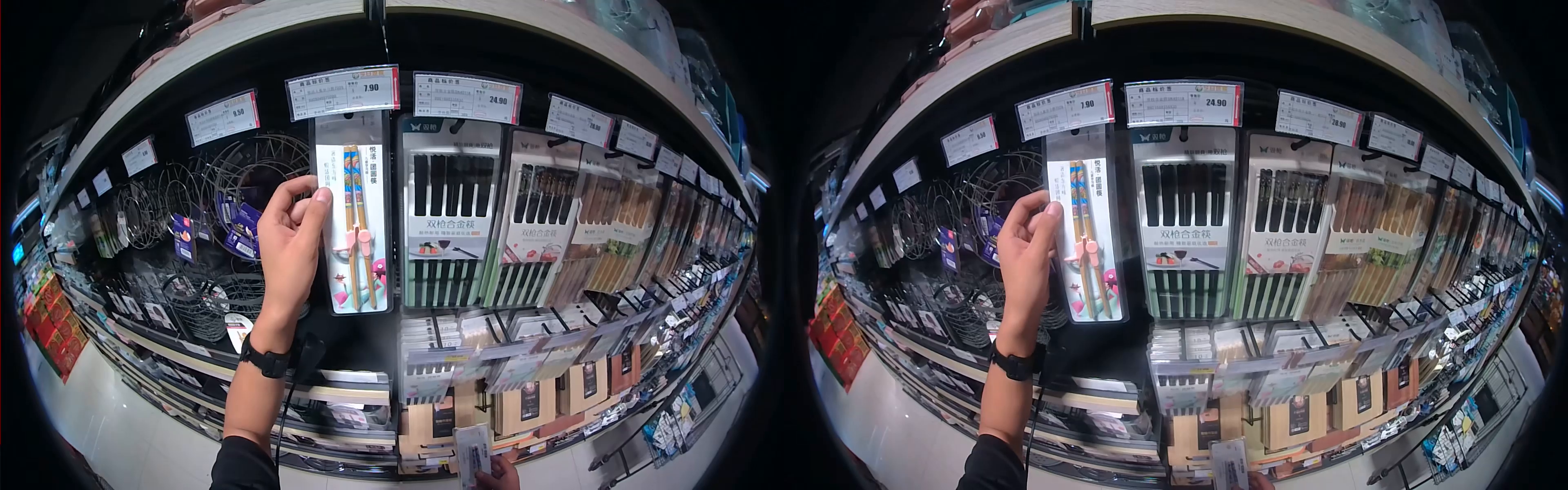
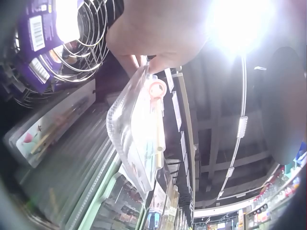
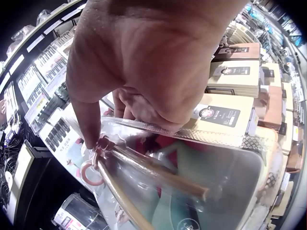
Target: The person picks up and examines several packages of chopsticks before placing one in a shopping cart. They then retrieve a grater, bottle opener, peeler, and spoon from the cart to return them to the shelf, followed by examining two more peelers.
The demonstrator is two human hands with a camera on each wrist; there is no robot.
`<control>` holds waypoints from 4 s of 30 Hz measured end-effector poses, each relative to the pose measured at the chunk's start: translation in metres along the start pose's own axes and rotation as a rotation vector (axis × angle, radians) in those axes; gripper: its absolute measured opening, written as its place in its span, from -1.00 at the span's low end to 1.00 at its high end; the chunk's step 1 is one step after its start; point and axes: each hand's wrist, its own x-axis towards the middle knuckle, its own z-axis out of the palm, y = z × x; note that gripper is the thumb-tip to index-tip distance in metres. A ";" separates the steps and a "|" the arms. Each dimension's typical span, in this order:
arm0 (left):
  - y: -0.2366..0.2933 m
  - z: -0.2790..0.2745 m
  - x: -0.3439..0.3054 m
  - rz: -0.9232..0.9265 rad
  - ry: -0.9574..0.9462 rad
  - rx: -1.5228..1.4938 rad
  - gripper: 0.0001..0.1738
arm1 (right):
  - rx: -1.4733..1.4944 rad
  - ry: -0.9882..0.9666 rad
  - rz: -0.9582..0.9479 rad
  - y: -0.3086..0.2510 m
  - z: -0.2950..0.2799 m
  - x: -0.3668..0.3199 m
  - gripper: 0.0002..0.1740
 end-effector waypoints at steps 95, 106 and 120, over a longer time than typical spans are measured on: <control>-0.007 -0.039 -0.157 -0.376 -0.199 -0.138 -0.62 | 0.024 -0.227 -0.150 -0.101 0.077 -0.002 -0.43; 0.002 -0.014 -0.117 -0.287 -0.195 -0.021 -0.61 | 0.144 -0.056 -0.054 -0.053 0.053 -0.016 -0.49; -0.005 -0.006 -0.102 -0.291 -0.159 -0.079 -0.64 | 0.014 -0.071 -0.065 -0.054 0.040 -0.029 -0.69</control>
